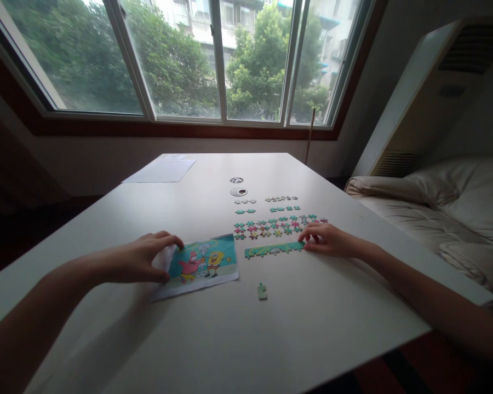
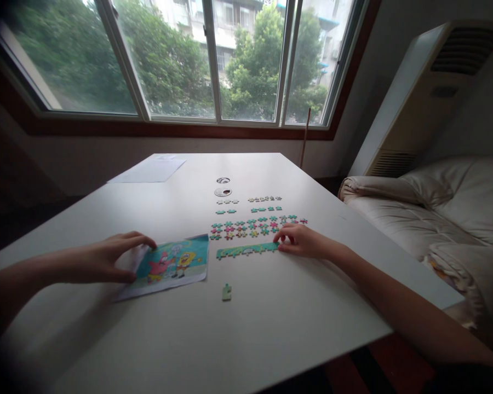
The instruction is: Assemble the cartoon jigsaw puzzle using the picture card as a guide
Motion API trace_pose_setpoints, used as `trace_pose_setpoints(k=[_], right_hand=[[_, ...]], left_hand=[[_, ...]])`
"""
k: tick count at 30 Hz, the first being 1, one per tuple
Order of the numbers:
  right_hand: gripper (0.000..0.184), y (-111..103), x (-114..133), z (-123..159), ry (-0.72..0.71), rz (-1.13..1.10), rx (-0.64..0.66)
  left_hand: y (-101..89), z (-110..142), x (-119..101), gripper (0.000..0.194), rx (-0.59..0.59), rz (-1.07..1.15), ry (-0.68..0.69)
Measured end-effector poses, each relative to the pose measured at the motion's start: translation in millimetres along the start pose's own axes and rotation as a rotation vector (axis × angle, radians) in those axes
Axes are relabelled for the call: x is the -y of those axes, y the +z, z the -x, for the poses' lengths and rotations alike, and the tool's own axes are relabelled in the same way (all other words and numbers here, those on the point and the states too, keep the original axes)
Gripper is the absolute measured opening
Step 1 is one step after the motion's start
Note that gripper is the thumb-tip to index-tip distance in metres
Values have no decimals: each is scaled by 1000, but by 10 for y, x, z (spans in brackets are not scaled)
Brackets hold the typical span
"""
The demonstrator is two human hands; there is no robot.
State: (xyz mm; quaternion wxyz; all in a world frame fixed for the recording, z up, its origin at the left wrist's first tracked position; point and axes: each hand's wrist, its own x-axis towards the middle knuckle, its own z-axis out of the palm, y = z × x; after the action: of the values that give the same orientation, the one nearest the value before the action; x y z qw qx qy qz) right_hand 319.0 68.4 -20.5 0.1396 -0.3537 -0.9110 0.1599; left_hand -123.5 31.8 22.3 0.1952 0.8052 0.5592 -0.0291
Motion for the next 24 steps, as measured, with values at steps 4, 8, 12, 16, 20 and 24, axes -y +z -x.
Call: trace_pose_setpoints(k=[4, 8, 12, 16, 20, 24], right_hand=[[26, -44, -35, 0, 4, -41, 13], [33, -228, -241, -44, 104, -68, -57], [38, -477, -638, -133, 242, 9, -93], [40, -608, -1020, -180, 350, 63, -76], [43, -578, -1200, -114, 403, 5, -49], [45, -507, -1213, 17, 437, -67, 23]], left_hand=[[5, -7, 0, 50, 5, 7, -4], [15, -3, 0, 50, 6, -1, -2], [10, -6, -8, 52, 26, 2, -22], [-6, -9, -17, 52, 39, 25, -8], [-6, -2, -17, 50, 30, 27, -16], [3, -3, -10, 50, 13, 16, -15]])
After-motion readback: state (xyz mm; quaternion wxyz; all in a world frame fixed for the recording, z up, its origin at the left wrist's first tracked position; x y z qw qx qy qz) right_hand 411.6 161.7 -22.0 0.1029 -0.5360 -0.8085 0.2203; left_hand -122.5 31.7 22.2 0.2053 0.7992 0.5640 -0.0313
